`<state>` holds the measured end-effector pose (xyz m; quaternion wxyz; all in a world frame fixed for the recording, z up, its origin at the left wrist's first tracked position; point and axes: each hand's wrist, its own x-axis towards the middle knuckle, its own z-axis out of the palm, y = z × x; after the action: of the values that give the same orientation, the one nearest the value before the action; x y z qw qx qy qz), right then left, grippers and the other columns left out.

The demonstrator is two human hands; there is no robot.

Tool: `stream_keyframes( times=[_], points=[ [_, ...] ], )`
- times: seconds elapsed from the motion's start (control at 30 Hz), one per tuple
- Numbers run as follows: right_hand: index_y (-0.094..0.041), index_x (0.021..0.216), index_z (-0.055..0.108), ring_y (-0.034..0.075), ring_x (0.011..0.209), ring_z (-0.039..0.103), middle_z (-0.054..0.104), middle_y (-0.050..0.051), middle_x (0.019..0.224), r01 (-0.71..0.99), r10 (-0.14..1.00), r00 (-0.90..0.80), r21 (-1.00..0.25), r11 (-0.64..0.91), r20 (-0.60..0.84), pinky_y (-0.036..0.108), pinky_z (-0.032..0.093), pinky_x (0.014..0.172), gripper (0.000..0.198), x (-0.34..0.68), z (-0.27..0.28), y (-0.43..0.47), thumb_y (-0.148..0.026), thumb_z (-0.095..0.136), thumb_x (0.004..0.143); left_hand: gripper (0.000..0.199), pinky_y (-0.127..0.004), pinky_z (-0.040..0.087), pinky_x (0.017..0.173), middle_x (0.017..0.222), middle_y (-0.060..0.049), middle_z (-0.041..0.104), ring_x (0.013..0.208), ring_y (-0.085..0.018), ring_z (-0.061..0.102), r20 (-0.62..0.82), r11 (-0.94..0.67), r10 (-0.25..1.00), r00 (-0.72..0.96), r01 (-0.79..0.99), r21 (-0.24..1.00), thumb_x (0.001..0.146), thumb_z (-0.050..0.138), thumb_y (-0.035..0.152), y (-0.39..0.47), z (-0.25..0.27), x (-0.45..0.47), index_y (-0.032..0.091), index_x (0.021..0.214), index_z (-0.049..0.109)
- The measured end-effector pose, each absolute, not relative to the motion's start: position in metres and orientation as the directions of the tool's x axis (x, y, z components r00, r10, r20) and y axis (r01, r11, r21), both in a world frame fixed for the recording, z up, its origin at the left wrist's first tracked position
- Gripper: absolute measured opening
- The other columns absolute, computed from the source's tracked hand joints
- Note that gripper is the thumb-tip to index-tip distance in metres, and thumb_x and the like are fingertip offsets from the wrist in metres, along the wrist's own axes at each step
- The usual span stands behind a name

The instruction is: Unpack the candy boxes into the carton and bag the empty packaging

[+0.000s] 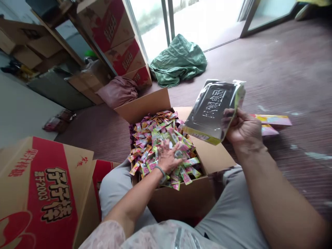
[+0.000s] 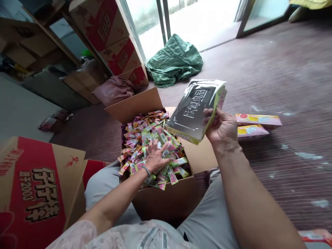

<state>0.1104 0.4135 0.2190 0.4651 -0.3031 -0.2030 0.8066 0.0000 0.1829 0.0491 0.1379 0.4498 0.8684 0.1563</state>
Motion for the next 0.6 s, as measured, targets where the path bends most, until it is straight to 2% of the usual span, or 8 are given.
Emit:
stream_keyframes(
  times=[0.1,0.2,0.3,0.37,0.47,0.6],
  points=[
    [-0.010,0.080,0.062,0.009,0.057,0.056,0.059,0.005,0.063,-0.615,0.847,-0.357,-0.582,-0.531,-0.394,0.014,0.042,0.045,0.021,0.115,0.222,0.412,-0.008,0.045,0.092,0.074,-0.065,0.019,0.114,0.159,-0.005,0.034,0.143,-0.046,0.025,-0.125,0.352,0.936,-0.329,0.859,0.372,0.080,0.059,0.069,0.182,0.044,0.020,0.046,0.148,0.043],
    [-0.010,0.081,0.062,0.009,0.058,0.056,0.059,0.004,0.064,-0.596,0.844,-0.367,-0.598,-0.535,-0.390,0.013,0.043,0.045,0.021,0.118,0.225,0.411,-0.010,0.045,0.092,0.063,-0.058,0.023,0.114,0.157,-0.004,0.037,0.140,-0.041,0.030,-0.141,0.187,0.979,-0.148,0.928,0.323,0.086,0.056,0.057,0.170,0.044,0.018,0.045,0.147,0.046],
    [-0.011,0.078,0.062,0.007,0.057,0.054,0.059,0.004,0.066,-0.579,0.857,-0.367,-0.632,-0.515,-0.363,0.013,0.044,0.046,0.023,0.120,0.228,0.412,-0.012,0.044,0.093,0.065,-0.055,0.023,0.112,0.154,-0.005,0.040,0.137,-0.039,0.032,-0.161,0.073,0.987,-0.029,0.958,0.278,0.086,0.058,0.047,0.141,0.041,0.003,0.047,0.149,0.041],
    [-0.010,0.077,0.061,0.007,0.056,0.053,0.059,0.005,0.067,-0.562,0.859,-0.368,-0.651,-0.510,-0.355,0.013,0.044,0.046,0.024,0.121,0.229,0.414,-0.012,0.044,0.093,0.068,-0.055,0.024,0.110,0.149,-0.007,0.044,0.135,-0.039,0.032,-0.180,0.053,0.984,-0.004,0.962,0.267,0.087,0.058,0.044,0.115,0.034,-0.005,0.047,0.152,0.036],
    [-0.010,0.075,0.061,0.007,0.056,0.053,0.058,0.005,0.067,-0.547,0.858,-0.362,-0.661,-0.513,-0.366,0.013,0.043,0.046,0.026,0.124,0.232,0.416,-0.010,0.042,0.093,0.069,-0.055,0.025,0.108,0.145,-0.007,0.049,0.130,-0.038,0.034,-0.200,0.119,0.977,-0.070,0.962,0.246,0.088,0.058,0.038,0.081,0.021,-0.011,0.049,0.151,0.034],
    [-0.012,0.073,0.061,0.007,0.058,0.056,0.056,0.004,0.068,-0.556,0.867,-0.340,-0.665,-0.499,-0.365,0.012,0.042,0.045,0.029,0.130,0.235,0.417,-0.010,0.041,0.093,0.071,-0.055,0.024,0.110,0.147,-0.005,0.047,0.128,-0.038,0.035,-0.238,0.152,0.967,-0.096,0.962,0.227,0.085,0.062,0.037,0.069,0.019,-0.015,0.050,0.150,0.036]
  ],
)
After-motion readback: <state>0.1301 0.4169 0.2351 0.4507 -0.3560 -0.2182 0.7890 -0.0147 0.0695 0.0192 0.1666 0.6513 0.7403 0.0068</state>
